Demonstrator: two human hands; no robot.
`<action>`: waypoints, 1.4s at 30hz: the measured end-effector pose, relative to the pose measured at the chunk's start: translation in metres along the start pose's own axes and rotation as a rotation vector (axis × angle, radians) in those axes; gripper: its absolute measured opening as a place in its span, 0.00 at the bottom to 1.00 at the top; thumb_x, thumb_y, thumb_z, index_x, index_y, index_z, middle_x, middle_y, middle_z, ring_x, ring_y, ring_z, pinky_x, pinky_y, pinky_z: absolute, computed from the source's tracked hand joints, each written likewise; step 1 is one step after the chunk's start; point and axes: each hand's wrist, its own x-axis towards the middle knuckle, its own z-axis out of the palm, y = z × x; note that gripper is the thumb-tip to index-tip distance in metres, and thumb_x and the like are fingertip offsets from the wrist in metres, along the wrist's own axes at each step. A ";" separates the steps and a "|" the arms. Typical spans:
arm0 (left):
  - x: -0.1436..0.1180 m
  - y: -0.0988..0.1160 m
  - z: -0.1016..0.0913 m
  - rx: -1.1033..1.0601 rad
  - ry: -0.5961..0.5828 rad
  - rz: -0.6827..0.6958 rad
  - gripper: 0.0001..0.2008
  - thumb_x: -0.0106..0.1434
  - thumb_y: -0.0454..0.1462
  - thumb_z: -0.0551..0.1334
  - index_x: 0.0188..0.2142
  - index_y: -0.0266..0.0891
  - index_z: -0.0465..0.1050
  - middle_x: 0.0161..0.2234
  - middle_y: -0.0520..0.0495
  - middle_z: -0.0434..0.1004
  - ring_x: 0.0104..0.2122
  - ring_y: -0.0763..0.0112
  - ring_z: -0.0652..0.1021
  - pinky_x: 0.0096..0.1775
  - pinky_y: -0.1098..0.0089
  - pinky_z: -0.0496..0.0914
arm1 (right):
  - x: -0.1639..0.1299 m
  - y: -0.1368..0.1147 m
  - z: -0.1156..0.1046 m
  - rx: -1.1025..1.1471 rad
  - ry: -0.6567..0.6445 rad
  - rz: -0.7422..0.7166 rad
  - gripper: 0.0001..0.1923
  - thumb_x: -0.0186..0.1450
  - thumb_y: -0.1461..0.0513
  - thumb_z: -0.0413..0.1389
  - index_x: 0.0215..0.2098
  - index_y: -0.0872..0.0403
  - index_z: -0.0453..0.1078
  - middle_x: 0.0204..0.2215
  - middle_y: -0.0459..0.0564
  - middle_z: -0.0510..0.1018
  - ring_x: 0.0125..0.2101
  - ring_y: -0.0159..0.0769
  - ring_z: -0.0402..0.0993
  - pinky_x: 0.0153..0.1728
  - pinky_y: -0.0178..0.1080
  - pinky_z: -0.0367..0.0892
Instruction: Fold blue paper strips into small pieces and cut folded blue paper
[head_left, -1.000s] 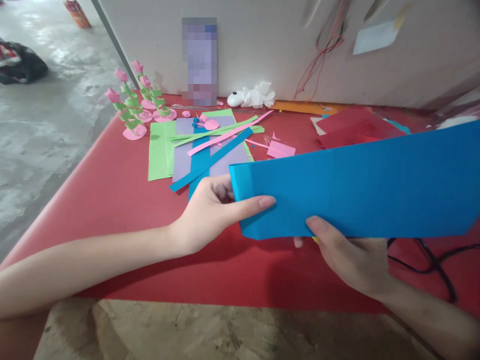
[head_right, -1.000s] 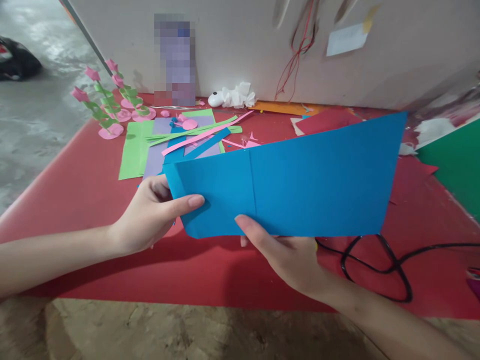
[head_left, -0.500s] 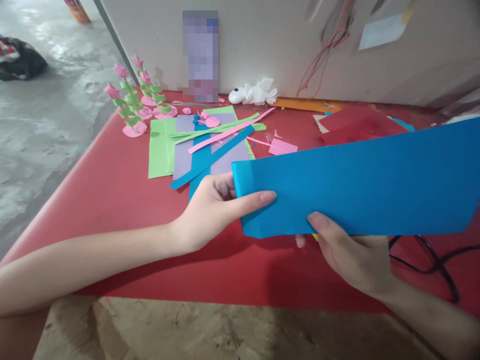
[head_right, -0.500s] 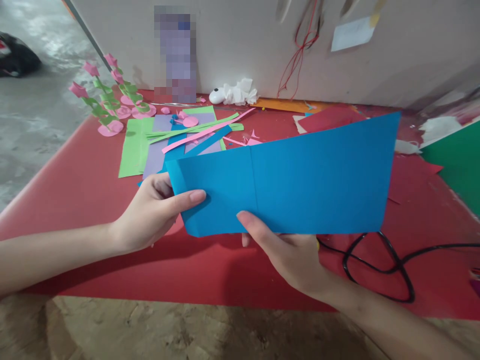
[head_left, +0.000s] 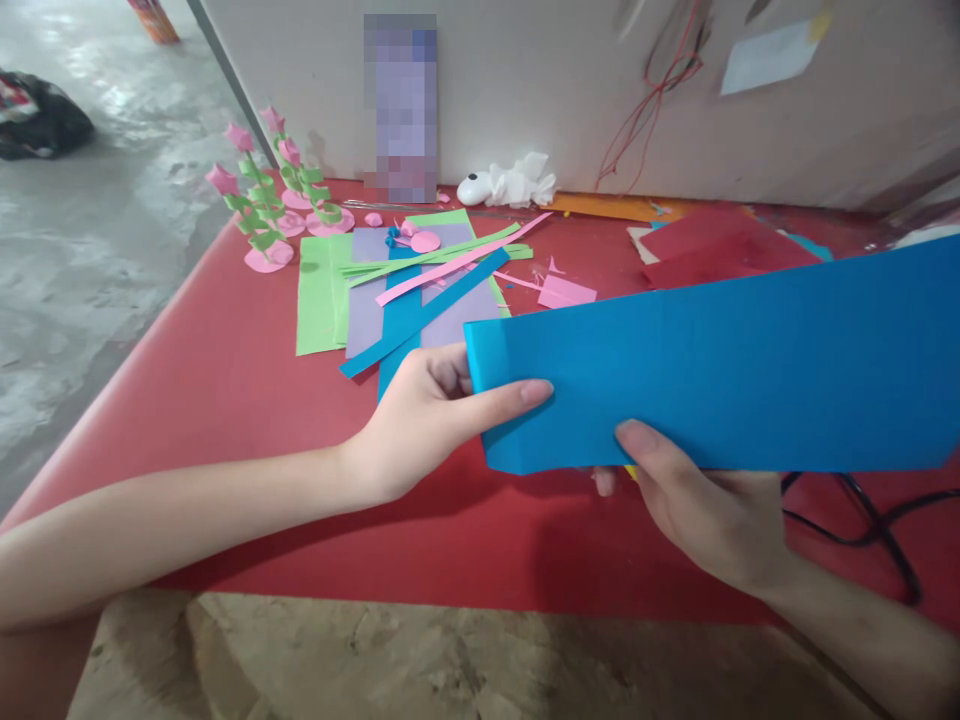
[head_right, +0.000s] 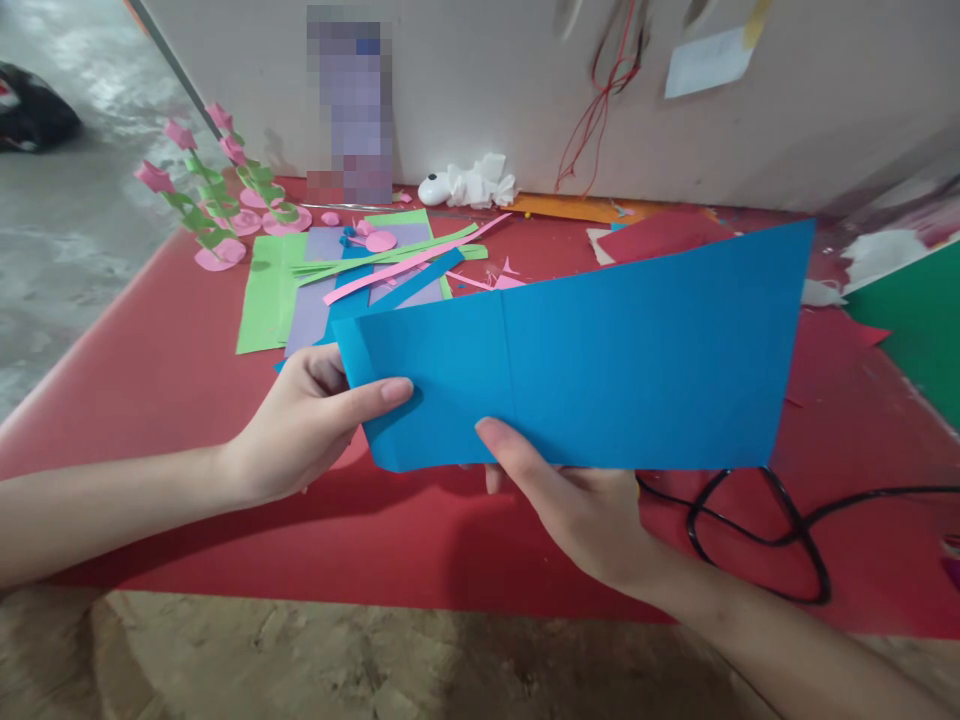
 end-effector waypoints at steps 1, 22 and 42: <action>0.000 0.000 0.000 0.008 0.002 -0.003 0.07 0.53 0.39 0.67 0.28 0.38 0.74 0.30 0.54 0.81 0.30 0.72 0.80 0.32 0.73 0.78 | 0.000 0.000 0.000 0.002 0.005 0.008 0.21 0.56 0.47 0.58 0.11 0.47 0.67 0.14 0.40 0.75 0.18 0.31 0.72 0.30 0.36 0.70; 0.012 0.011 -0.018 0.555 -0.488 0.310 0.18 0.63 0.40 0.55 0.19 0.37 0.68 0.21 0.50 0.73 0.23 0.77 0.72 0.27 0.77 0.69 | 0.009 -0.008 -0.011 0.129 -0.218 -0.090 0.21 0.60 0.60 0.56 0.10 0.50 0.63 0.12 0.40 0.71 0.14 0.27 0.66 0.29 0.33 0.69; 0.010 0.007 -0.011 0.425 -0.416 0.069 0.18 0.63 0.38 0.55 0.17 0.37 0.62 0.15 0.56 0.64 0.17 0.84 0.67 0.24 0.80 0.65 | 0.012 -0.004 -0.010 0.294 -0.176 0.073 0.26 0.58 0.49 0.57 0.08 0.52 0.61 0.11 0.43 0.68 0.12 0.26 0.59 0.28 0.38 0.71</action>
